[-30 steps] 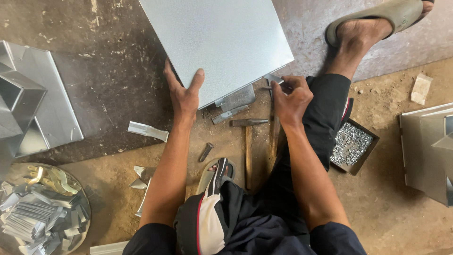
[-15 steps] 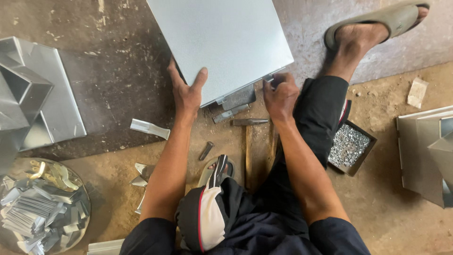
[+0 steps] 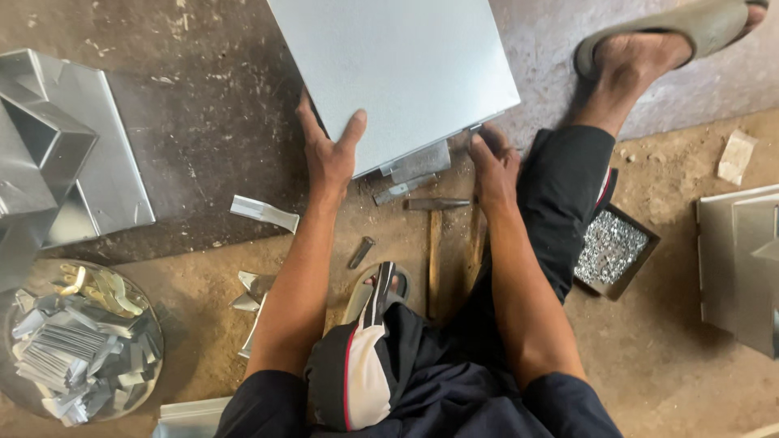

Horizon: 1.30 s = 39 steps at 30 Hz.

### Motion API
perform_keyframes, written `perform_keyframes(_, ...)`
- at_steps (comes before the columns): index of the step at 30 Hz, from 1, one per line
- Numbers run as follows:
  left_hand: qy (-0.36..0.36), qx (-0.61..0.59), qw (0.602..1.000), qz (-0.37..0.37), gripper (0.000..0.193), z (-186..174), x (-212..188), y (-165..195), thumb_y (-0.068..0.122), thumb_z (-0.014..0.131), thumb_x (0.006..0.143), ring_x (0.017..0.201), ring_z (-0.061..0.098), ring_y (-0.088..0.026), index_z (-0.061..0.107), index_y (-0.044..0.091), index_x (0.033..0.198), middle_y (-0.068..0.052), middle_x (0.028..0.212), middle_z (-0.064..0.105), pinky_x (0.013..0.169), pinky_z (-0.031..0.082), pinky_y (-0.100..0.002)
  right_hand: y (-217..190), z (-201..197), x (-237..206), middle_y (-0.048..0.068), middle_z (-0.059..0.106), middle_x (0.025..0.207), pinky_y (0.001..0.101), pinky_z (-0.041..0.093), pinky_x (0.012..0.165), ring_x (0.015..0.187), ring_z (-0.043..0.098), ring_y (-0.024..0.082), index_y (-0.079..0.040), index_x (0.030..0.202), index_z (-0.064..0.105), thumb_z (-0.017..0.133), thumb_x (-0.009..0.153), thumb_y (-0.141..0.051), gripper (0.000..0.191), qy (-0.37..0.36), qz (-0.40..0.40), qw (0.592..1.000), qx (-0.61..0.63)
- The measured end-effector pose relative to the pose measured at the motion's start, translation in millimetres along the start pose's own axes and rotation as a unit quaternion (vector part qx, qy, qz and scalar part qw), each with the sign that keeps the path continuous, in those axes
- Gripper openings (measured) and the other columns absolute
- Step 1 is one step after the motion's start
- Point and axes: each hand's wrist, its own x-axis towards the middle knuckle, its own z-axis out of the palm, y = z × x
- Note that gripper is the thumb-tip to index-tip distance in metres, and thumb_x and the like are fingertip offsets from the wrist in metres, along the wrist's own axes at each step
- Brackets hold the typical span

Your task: The person sits on the floor and uses a hammer to bend and secure metal tabs on a rectangular metal box. They repeatedly position the box, strike the tabs with a hammer, and adjust the piece to complete the assembly.

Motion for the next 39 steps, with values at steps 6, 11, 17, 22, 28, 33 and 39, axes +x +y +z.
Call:
perform_keyframes(6,-0.005,0.010,1.000,0.003,0.111,1.0,3.5,-3.1,0.047,0.078,0.083,0.140,0.047,-0.035,0.011,0.009,0.162,-0.023,0.149,0.039,0.114,0.047,-0.048,4.1,3.8,22.5,0.005,0.063,0.101,0.0282,0.047,0.081,0.090,0.057,0.013,0.009,0.113,0.069,0.072,0.092,-0.010,0.028,-0.047,-0.004,0.998,0.036)
perform_keyframes(11,-0.010,0.005,1.000,-0.006,0.112,0.5,7.7,-12.0,0.051,0.078,0.082,0.140,0.049,-0.037,0.012,0.009,0.163,-0.025,0.149,0.041,0.116,0.048,-0.052,4.6,0.0,29.5,0.008,0.066,0.096,0.0277,0.050,0.085,0.091,0.061,0.014,0.006,0.095,0.065,0.073,0.093,-0.008,0.017,-0.050,-0.010,0.999,-0.006)
perform_keyframes(17,-0.014,0.016,1.000,-0.001,0.117,0.9,8.7,-15.9,0.057,0.077,0.081,0.141,0.047,-0.038,0.008,0.010,0.162,-0.024,0.148,0.039,0.115,0.047,-0.055,-10.3,-0.8,34.2,0.010,0.069,0.090,0.0307,0.054,0.075,0.081,0.067,0.018,0.005,0.097,0.067,0.073,0.088,-0.007,0.016,-0.093,0.006,0.992,-0.083)
perform_keyframes(22,-0.008,0.031,0.999,0.003,0.118,1.0,8.3,-14.6,0.057,0.077,0.081,0.143,0.043,-0.038,0.008,0.009,0.163,-0.025,0.150,0.036,0.116,0.046,-0.056,-17.4,-4.0,36.4,0.006,0.070,0.081,0.0310,0.054,0.065,0.072,0.066,0.014,0.002,0.092,0.068,0.076,0.090,-0.013,0.017,-0.063,0.051,0.984,-0.161)
perform_keyframes(28,-0.018,0.014,0.999,0.023,0.117,1.2,8.0,-15.4,0.056,0.077,0.083,0.145,0.043,-0.039,0.008,0.008,0.164,-0.025,0.151,0.036,0.118,0.045,-0.056,-9.2,-5.4,37.2,0.004,0.067,0.074,0.0290,0.047,0.058,0.066,0.059,0.012,0.002,0.084,0.067,0.075,0.094,-0.015,0.022,-0.067,0.023,0.967,-0.244)
perform_keyframes(33,0.001,-0.013,1.000,-0.004,0.117,1.1,3.4,-7.1,0.053,0.081,0.081,0.144,0.044,-0.038,0.011,0.007,0.163,-0.024,0.152,0.038,0.119,0.044,-0.056,-12.1,-9.2,32.7,0.003,0.069,0.081,0.0268,0.052,0.060,0.069,0.063,0.009,0.000,0.088,0.059,0.079,0.093,-0.016,0.026,-0.037,0.011,0.979,-0.201)
perform_keyframes(39,0.041,-0.068,0.997,-0.014,0.118,-36.7,-2.9,7.0,0.042,0.087,0.074,0.142,0.045,-0.040,0.013,0.009,0.160,-0.025,0.154,0.037,0.116,0.044,-0.057,-13.9,11.7,11.7,0.007,0.064,0.062,0.0335,0.049,0.045,0.051,0.058,0.014,0.001,0.070,0.069,0.078,0.089,-0.015,0.027,-0.083,0.015,0.926,-0.369)
